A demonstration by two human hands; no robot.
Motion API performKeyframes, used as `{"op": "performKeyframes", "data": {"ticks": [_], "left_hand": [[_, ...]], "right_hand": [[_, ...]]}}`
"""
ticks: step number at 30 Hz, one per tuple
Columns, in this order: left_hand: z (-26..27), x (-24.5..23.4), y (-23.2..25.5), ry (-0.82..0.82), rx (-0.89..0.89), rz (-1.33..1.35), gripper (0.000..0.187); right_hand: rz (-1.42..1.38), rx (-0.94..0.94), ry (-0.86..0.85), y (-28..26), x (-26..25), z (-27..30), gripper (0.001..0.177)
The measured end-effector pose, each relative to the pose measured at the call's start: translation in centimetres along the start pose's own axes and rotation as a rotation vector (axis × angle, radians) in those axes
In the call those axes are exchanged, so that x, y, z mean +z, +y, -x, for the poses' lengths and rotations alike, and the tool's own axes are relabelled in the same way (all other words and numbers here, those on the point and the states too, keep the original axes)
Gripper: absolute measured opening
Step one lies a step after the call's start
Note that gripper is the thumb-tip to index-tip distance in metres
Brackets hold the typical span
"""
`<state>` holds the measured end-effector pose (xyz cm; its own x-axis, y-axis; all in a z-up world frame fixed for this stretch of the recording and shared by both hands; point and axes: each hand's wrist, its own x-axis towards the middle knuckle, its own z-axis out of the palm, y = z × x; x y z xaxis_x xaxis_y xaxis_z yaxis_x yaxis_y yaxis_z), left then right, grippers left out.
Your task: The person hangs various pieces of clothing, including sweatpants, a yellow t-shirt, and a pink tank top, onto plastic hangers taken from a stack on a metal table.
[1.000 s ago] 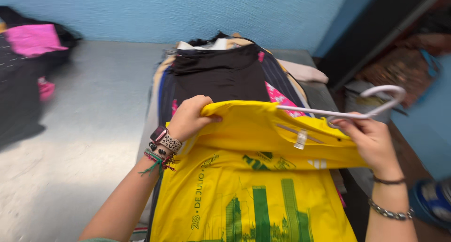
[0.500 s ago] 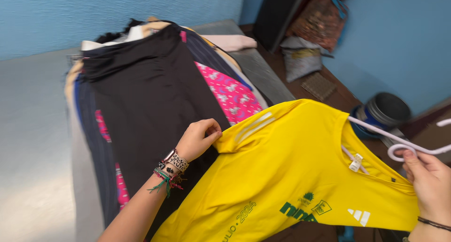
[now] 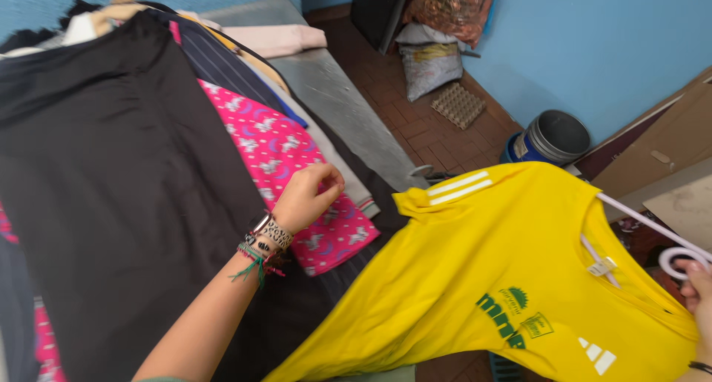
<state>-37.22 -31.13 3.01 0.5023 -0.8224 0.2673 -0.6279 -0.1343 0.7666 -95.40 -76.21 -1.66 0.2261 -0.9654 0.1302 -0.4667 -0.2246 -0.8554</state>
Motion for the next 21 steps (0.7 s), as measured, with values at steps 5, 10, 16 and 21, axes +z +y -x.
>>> {"op": "performKeyframes", "data": {"ticks": [5,10,16,21], "left_hand": [[-4.9,6.1,-1.5,0.012,0.045,-0.062,0.007],[-8.2,10.0,-2.6,-0.033,-0.178,-0.215,0.011],[-9.4,12.6,-4.6,-0.024,-0.259,-0.358,0.008],[-9.2,12.7,-4.7,0.010,-0.288,-0.319,0.009]], "right_hand": [[0.083,-0.033,0.087,11.3,-4.4,-8.5,0.031],[0.284,-0.028,0.092,12.1,-3.7,-13.8,0.040],[0.575,-0.387,0.264,7.2,2.9,-17.2,0.017],[0.983,-0.621,0.245,4.6,14.7,-23.9,0.026]]}}
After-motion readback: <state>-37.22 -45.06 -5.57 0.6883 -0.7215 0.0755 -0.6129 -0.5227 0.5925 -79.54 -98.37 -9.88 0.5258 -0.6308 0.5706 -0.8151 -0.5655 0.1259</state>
